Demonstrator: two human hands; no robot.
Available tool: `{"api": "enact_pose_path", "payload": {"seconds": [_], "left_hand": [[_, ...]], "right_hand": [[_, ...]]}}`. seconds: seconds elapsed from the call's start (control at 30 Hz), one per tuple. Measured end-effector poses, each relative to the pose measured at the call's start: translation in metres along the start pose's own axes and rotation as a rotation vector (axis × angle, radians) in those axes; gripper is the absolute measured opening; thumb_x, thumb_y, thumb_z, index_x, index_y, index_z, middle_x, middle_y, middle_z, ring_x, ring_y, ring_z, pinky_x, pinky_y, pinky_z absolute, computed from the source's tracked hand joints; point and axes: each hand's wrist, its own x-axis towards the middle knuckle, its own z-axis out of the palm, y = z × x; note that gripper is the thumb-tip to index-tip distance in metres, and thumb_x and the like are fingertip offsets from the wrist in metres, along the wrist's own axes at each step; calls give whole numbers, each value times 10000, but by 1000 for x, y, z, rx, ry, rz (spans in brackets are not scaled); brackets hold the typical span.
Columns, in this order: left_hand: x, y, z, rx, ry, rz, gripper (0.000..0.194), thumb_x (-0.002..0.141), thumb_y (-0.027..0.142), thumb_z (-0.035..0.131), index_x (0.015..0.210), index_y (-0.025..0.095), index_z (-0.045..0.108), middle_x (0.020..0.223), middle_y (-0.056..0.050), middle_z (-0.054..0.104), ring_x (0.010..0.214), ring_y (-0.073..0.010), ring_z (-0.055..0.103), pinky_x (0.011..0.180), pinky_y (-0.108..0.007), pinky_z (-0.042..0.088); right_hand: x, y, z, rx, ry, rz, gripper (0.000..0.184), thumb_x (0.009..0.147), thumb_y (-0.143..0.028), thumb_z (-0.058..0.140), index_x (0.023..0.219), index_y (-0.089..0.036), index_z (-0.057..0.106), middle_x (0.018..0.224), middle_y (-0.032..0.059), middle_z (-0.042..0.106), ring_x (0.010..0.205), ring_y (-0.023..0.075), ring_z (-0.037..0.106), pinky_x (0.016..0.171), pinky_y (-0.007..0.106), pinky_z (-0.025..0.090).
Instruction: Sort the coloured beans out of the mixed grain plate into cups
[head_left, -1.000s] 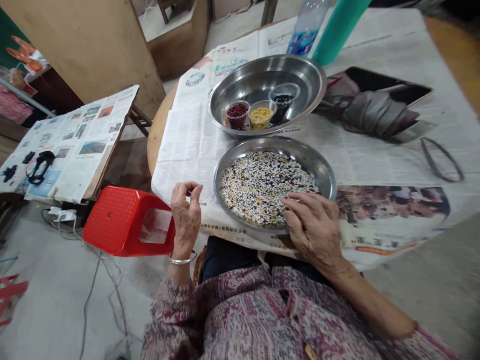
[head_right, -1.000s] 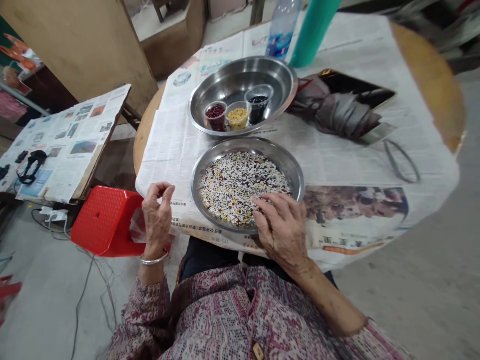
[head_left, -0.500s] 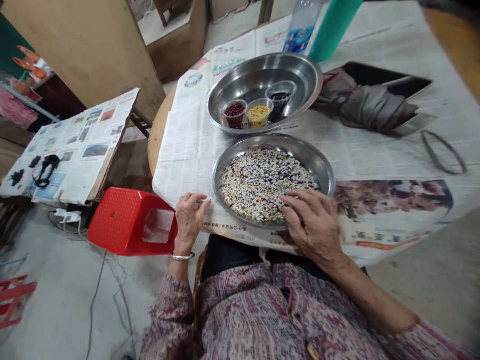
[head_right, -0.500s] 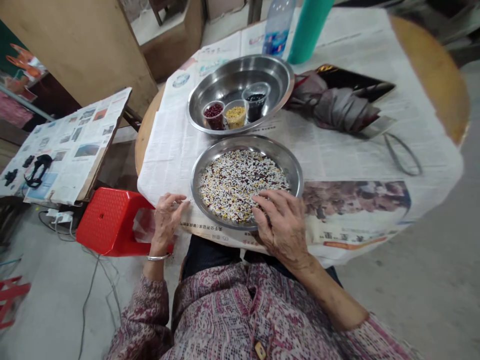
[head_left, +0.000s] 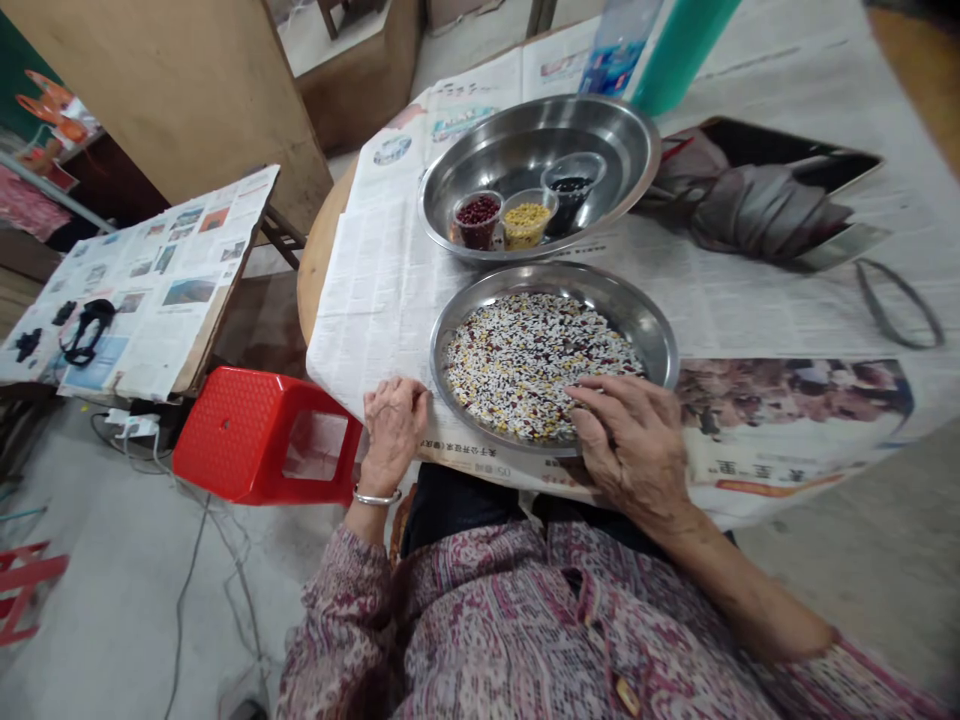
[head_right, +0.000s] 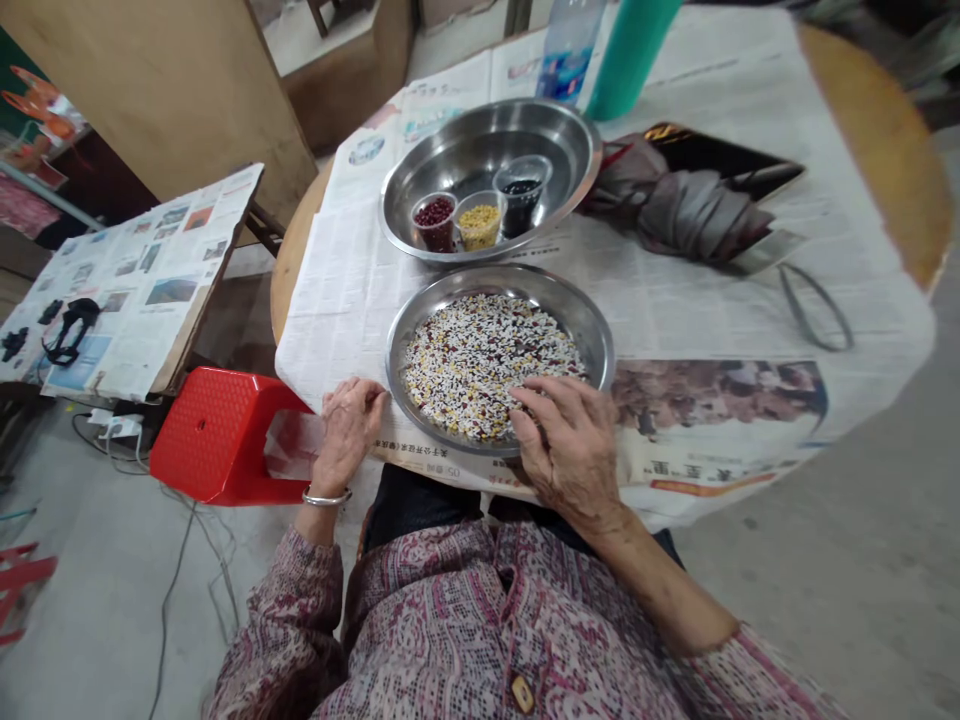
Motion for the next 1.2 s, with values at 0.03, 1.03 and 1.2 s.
{"api": "enact_pose_path", "payload": {"seconds": [0.03,1.03,1.2], "left_hand": [[0,-1,0,-2,-2,7,93,958,181,641,882,233,653,946,-15,707,1001,-212,621,914,-363,388],[46,57,-7,-178,28,468,155,963,222,677,825,214,605,838,7,712,855,-168,638,838,-324,454],[74,39,4,-294,336,386,47,938,249,701,963,212,686,1054,-63,676,1039,-222,601,948,-394,479]], "right_hand": [[0,0,0,-2,4,-6,232,981,-259,559,1181,-238,675,1178,98,715,1162,287,600,1025,482,472],[4,-2,-2,-63,-8,-54,247,971,-199,582,1207,-203,652,1154,120,722,1142,298,605,1009,489,494],[3,-6,-2,-134,-5,-39,213,981,-210,576,1178,-220,655,1138,92,741,1141,292,629,1113,572,400]]}}
